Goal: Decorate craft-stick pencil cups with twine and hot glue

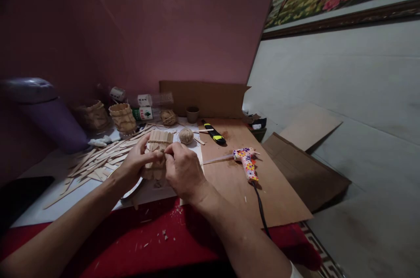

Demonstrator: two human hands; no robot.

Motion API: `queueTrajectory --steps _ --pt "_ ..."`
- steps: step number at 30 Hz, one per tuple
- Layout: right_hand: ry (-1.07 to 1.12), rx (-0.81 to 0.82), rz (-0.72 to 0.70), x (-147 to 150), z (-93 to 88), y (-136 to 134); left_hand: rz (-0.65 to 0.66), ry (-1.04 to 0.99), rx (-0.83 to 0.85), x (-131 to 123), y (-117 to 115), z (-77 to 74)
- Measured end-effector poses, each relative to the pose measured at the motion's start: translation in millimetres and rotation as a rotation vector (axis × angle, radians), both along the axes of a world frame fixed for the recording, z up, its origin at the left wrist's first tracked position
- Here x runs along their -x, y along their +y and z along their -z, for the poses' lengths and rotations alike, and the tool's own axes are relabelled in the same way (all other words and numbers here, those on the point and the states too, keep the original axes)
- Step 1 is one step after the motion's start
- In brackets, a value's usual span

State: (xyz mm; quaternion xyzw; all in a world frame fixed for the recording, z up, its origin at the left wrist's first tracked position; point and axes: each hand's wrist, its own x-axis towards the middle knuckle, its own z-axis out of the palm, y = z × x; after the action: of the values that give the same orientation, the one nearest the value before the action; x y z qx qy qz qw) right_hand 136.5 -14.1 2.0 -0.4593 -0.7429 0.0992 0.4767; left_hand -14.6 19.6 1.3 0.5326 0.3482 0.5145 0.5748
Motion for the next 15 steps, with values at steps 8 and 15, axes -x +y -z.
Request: queueTrajectory --steps 8,15 --pt "-0.029 -0.028 0.024 0.1 -0.9 -0.2 0.012 0.004 -0.012 1.4 3.0 5.4" --pt "0.021 0.005 0.009 0.4 -2.4 0.9 -0.056 0.043 0.002 -1.9 1.8 5.2"
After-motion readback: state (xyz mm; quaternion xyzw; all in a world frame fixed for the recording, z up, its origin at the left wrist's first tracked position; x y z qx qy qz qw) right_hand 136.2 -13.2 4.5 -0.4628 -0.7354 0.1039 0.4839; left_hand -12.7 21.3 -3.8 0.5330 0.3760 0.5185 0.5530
